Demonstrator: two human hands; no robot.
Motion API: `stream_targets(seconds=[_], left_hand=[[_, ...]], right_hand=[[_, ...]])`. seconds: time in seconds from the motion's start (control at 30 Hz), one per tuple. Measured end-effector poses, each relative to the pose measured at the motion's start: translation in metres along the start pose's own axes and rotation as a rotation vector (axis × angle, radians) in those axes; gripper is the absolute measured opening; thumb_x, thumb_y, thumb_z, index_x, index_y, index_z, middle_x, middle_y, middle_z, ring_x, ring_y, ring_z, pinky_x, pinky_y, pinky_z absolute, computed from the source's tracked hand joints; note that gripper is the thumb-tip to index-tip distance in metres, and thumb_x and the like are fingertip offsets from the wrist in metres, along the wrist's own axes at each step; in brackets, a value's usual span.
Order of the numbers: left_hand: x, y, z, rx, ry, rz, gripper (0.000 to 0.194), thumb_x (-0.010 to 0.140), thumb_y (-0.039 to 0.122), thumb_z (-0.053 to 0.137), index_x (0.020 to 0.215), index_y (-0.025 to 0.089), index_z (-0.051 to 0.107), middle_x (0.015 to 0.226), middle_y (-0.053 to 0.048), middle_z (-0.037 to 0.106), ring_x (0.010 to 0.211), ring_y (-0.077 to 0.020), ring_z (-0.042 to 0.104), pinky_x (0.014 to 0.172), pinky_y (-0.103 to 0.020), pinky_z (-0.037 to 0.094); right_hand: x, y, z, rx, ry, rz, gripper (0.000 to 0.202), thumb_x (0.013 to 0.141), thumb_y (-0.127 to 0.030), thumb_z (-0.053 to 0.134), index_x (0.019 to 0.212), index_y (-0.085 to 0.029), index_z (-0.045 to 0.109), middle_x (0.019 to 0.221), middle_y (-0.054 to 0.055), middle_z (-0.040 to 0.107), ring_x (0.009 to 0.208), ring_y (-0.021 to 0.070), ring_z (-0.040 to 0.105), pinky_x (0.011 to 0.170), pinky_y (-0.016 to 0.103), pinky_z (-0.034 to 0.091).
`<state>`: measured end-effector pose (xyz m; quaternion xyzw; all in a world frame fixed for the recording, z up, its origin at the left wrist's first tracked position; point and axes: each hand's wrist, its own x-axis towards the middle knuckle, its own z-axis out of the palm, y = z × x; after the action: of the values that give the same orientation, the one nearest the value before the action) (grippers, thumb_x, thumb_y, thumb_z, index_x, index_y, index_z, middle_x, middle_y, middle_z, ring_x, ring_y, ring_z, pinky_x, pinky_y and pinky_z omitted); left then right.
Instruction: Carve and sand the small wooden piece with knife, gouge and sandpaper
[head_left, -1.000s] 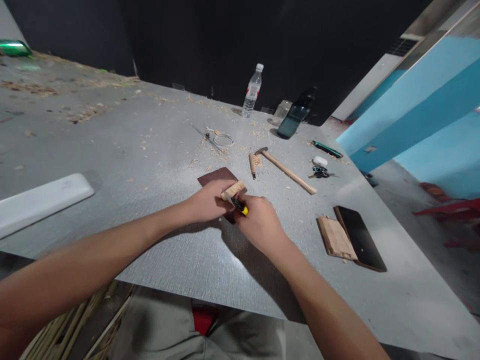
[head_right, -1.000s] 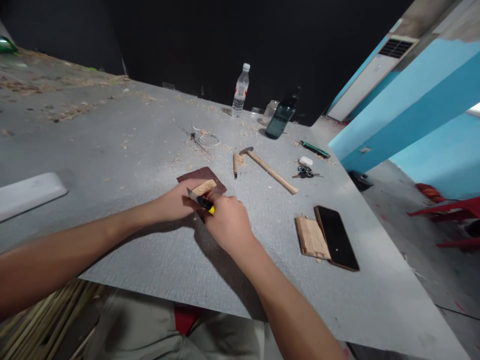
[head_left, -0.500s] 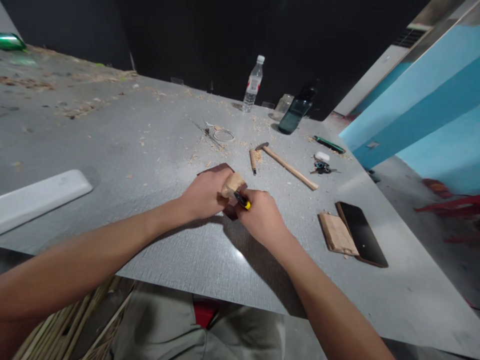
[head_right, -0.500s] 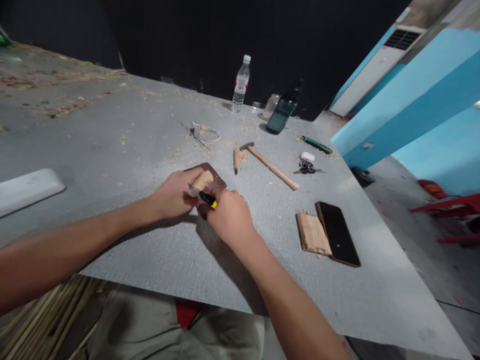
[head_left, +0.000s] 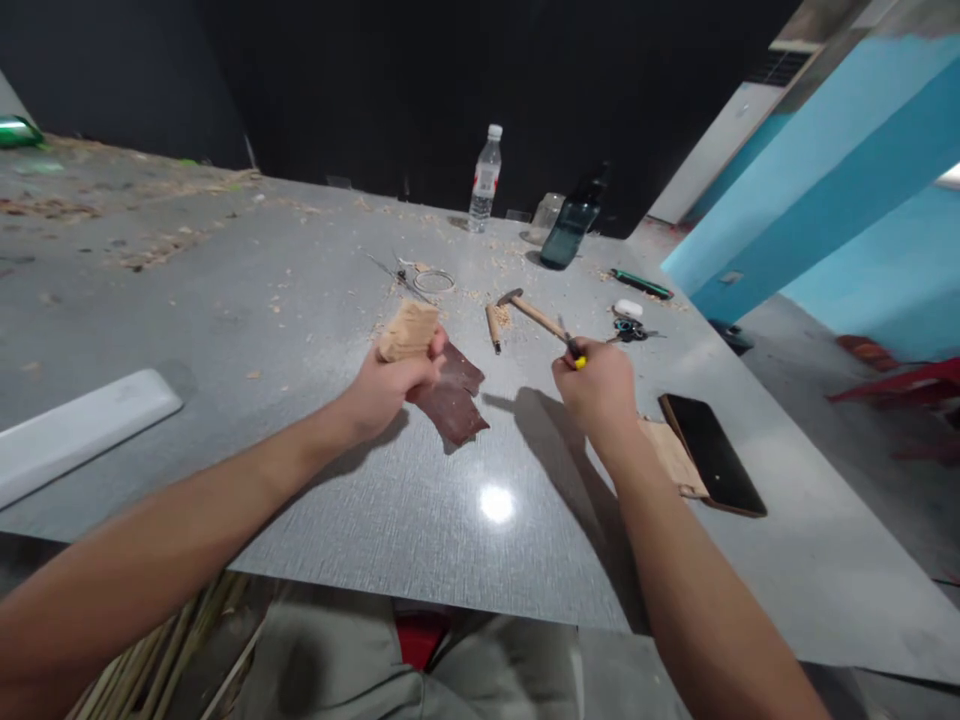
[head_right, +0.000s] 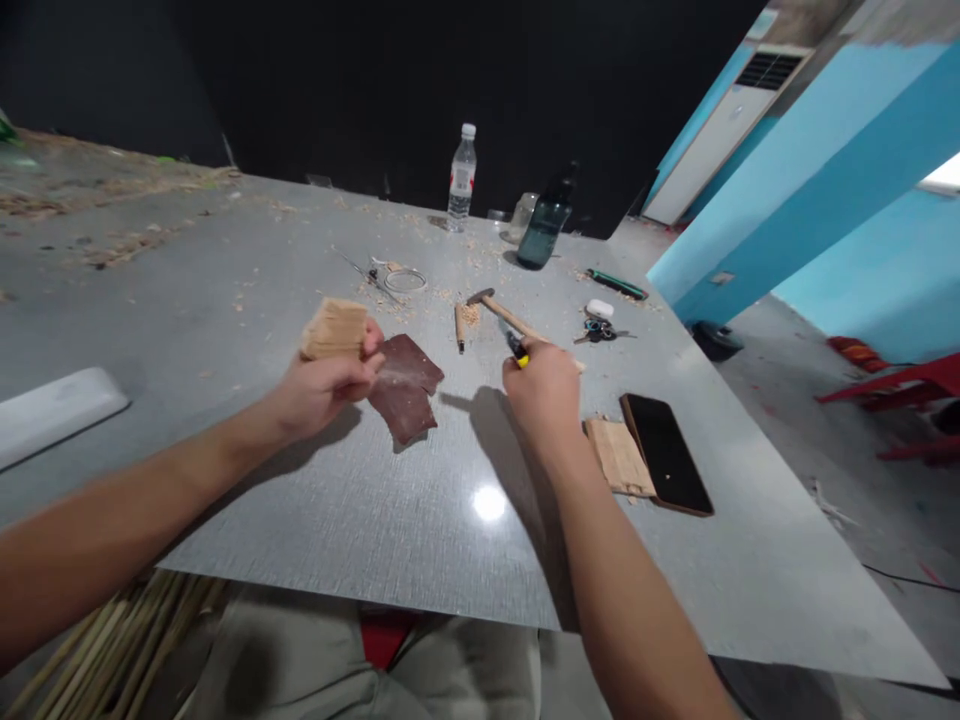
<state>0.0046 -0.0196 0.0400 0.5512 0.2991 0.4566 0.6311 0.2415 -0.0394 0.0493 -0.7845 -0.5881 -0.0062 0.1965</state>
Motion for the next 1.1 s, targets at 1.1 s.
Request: stream_targets(seconds=[1.1], left_hand=[[0.000,-0.014,-0.003,0.962,0.099,0.157,0.042,0.071,0.041,0.083,0.096,0.022,0.055,0.079,0.000,0.069,0.070,-0.0177,0.062,0.061,-0.029,0.038]], right_hand=[[-0.036,-0.046,0.011,-0.157,-0.233,-0.293,0.027,0.082,-0.018,0.067,0.106,-0.023,0.078,0.091,0.012,0.081,0.075,0.0247,0.069,0.060,0.032,0.028]])
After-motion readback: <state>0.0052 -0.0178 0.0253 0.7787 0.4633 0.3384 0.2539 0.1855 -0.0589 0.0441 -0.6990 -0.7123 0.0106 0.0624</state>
